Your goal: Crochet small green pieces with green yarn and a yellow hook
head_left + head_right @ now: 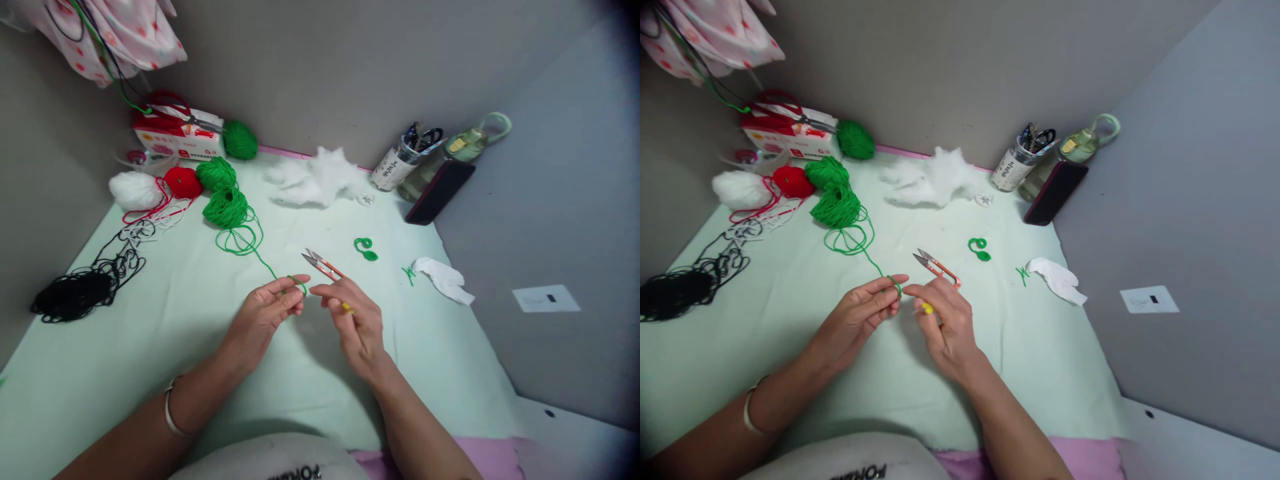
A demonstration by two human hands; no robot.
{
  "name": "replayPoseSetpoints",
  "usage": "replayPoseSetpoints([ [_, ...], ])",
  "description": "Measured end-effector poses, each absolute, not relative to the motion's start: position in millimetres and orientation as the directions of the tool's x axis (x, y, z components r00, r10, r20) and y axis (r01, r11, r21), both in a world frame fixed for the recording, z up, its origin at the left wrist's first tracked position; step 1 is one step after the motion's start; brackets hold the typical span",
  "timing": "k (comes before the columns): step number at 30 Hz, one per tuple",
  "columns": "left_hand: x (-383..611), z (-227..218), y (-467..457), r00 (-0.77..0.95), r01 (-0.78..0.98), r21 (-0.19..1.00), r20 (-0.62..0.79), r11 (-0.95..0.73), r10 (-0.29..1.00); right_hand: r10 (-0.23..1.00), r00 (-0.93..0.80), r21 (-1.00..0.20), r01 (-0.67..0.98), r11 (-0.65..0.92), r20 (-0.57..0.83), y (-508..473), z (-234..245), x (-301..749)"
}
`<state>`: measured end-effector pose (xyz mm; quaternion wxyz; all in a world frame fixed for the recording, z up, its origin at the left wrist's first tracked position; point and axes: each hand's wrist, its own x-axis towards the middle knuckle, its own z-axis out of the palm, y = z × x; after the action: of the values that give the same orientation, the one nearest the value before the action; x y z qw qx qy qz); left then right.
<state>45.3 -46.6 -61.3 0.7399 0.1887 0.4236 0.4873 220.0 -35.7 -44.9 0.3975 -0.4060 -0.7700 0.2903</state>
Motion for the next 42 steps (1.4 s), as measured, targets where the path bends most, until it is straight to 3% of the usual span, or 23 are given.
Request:
replayPoseSetpoints([
  [4, 46.4, -61.3, -48.0, 0.082, -0.431, 0.827, -0.361, 0.359, 0.929, 0.914, -0.248, -0.866, 0.314, 0.389, 0.321, -37.6, -42.4, 223.3],
  [7, 49.4, -63.3, -49.2, 0.052, -0.378, 0.87, -0.32, 0.316, 0.946, 0.909, -0.268, -0.898, 0.219, 0.381, 0.32, -38.4, -41.1, 222.4],
  [9, 50.8, -64.3, -50.0, 0.063, -0.361, 0.879, -0.311, 0.313, 0.948, 0.866, -0.321, -0.862, 0.212, 0.46, 0.384, -38.3, -39.7, 220.3],
  [13, 49.0, -65.6, -50.9, 0.113, -0.305, 0.894, -0.308, 0.328, 0.945, 0.766, -0.412, -0.668, 0.385, 0.637, 0.492, -38.2, -37.9, 217.2],
  [15, 46.6, -65.7, -50.4, 0.143, -0.292, 0.892, -0.315, 0.345, 0.938, 0.78, -0.401, -0.661, 0.419, 0.623, 0.48, -38.5, -38.2, 217.2],
  [17, 44.2, -65.0, -49.5, 0.196, -0.313, 0.87, -0.333, 0.381, 0.922, 0.87, -0.347, -0.811, 0.353, 0.466, 0.349, -38.1, -39.6, 218.2],
  [19, 42.5, -63.3, -48.2, 0.267, -0.369, 0.826, -0.345, 0.426, 0.9, 0.94, -0.314, -0.964, 0.177, 0.198, 0.135, -36.8, -41.9, 219.1],
  [22, 41.2, -60.5, -46.8, 0.314, -0.497, 0.734, -0.345, 0.462, 0.885, 0.936, -0.351, -0.995, -0.094, -0.027, 0.007, -35.5, -45.7, 218.1],
  [24, 41.0, -59.2, -46.8, 0.287, -0.58, 0.675, -0.354, 0.456, 0.89, 0.936, -0.341, -0.992, -0.116, 0.055, 0.092, -37.1, -47.2, 215.5],
  [26, 41.3, -58.1, -47.7, 0.252, -0.63, 0.637, -0.372, 0.443, 0.893, 0.913, -0.322, -0.965, 0.0, 0.263, 0.249, -41.0, -48.2, 212.5],
  [29, 42.4, -56.6, -49.8, 0.223, -0.647, 0.628, -0.386, 0.432, 0.895, 0.805, -0.344, -0.778, 0.251, 0.575, 0.484, -47.7, -51.8, 209.7],
  [31, 43.1, -55.6, -50.5, 0.206, -0.636, 0.645, -0.385, 0.422, 0.9, 0.727, -0.363, -0.619, 0.38, 0.687, 0.583, -50.2, -56.1, 209.2],
  [33, 43.4, -54.9, -50.3, 0.158, -0.606, 0.693, -0.375, 0.389, 0.914, 0.681, -0.383, -0.516, 0.454, 0.727, 0.624, -50.6, -60.0, 208.7],
  [36, 43.2, -54.3, -49.5, 0.026, -0.496, 0.814, -0.336, 0.304, 0.942, 0.666, -0.381, -0.488, 0.467, 0.737, 0.641, -49.3, -61.2, 206.8],
  [42, 41.5, -56.4, -51.8, -0.088, -0.208, 0.957, -0.222, 0.2, 0.971, 0.8, -0.276, -0.688, 0.409, 0.6, 0.533, -46.7, -50.6, 204.6],
])
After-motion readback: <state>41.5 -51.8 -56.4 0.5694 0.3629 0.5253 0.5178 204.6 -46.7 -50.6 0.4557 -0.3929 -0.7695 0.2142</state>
